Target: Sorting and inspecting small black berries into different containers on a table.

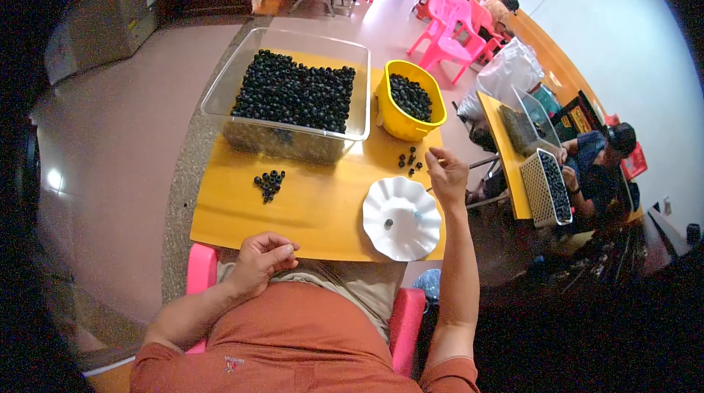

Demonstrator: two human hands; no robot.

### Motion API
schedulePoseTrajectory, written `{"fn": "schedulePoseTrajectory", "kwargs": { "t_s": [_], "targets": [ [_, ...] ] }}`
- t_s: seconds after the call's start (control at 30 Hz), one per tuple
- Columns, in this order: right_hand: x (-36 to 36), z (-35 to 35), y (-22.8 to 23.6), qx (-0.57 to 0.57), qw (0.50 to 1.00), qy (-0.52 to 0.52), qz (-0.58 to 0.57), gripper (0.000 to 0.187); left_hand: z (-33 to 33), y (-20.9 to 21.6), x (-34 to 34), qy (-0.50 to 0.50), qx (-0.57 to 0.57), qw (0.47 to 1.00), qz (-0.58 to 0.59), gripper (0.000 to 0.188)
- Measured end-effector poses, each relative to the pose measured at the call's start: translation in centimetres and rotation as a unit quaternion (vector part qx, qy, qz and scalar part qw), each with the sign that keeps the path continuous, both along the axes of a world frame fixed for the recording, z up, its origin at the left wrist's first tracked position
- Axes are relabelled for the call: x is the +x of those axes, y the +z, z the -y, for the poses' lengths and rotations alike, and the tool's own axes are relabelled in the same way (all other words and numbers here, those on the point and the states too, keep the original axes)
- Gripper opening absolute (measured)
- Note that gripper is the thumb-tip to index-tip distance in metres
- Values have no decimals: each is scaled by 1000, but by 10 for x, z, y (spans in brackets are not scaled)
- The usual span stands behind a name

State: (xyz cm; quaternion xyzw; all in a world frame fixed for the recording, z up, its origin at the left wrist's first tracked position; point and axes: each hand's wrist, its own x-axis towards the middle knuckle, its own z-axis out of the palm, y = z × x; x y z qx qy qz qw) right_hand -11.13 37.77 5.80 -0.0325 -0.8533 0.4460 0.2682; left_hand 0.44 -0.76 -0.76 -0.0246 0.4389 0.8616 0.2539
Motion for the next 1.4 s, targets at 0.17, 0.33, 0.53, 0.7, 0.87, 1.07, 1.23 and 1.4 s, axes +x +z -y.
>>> {"fn": "schedulePoseTrajectory", "kwargs": {
  "t_s": [0.17,0.33,0.53,0.7,0.87,1.07,1.23,1.4],
  "targets": [
    [5,-12,-21,46,998,25,45,18,0,0,2,-5,-6,1000,-3,9],
    [-2,-16,-35,140,988,22,68,15,-1,1,1,3,-11,1000,4,9],
    [20,31,-12,153,984,88,24,9,1,1,-2,4,-3,1000,0,10],
    [53,46,-4,192,976,81,65,10,2,-3,-3,-2,4,1000,-13,9],
    [87,54,-7,206,961,115,145,16,1,-3,-2,-3,7,1000,-10,9],
    [103,60,-12,231,953,115,157,22,1,-3,-2,-1,1,1000,-8,9],
    [103,57,-26,245,949,113,161,21,1,-3,-2,0,5,1000,-6,10],
    [104,64,-27,294,940,99,143,17,1,-3,-2,0,5,1000,-13,10]
  ]
}}
